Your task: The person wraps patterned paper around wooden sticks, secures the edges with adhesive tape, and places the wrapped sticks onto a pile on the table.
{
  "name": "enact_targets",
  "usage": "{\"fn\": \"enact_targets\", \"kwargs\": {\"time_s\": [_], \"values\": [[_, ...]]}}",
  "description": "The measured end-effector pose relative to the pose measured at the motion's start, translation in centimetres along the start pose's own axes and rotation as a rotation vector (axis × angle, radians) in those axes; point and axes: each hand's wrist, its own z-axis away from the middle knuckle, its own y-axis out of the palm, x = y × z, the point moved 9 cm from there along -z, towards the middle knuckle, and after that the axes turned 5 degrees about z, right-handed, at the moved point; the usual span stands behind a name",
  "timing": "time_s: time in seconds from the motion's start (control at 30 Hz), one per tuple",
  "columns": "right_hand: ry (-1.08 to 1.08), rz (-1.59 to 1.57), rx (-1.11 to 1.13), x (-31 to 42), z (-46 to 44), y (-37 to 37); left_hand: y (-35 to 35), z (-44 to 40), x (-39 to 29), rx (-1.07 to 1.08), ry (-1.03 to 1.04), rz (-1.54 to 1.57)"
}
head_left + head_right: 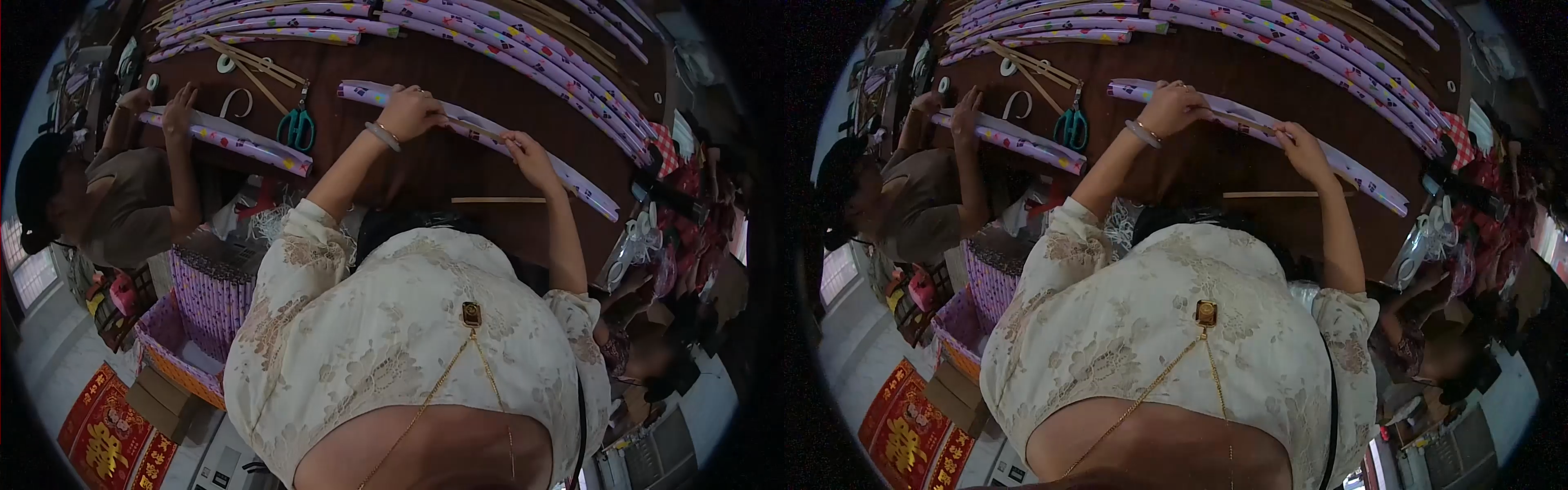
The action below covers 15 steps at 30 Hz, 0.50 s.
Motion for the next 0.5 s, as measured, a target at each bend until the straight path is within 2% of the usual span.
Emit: {"fn": "enact_targets", "kwargs": {"time_s": [0.07, 0.13, 0.17, 0.23, 0.3, 0.37, 0.5], "values": [[-0.040, 0.099, -0.097, 0.2, -0.2, -0.6, -1.4, 0.8, 2.2, -0.030, -0.009, -0.004], [-0.048, 0.166, -0.113, 1.0, -0.3, -0.9, -3.6, 1.6, 4.6, -0.049, -0.151, -0.026], [-0.052, 0.234, -0.136, 1.5, -0.3, -1.2, -4.8, 1.9, 4.9, -0.051, -0.156, -0.030], [-0.102, 0.241, -0.144, 1.6, -0.7, -1.1, -6.5, 2.7, 7.2, -0.008, -0.375, -0.184], [-0.147, 0.251, -0.155, 1.9, -0.9, -0.9, -6.5, 3.4, 10.3, -0.017, -0.411, -0.188], [-0.158, 0.210, -0.142, 2.0, -1.2, -0.6, -6.4, 4.0, 12.6, -0.054, -0.487, 0.096], [-0.031, 0.303, -0.191, 1.6, -1.5, -0.8, -7.3, 4.3, 13.6, -0.015, -0.538, -0.049]]}}
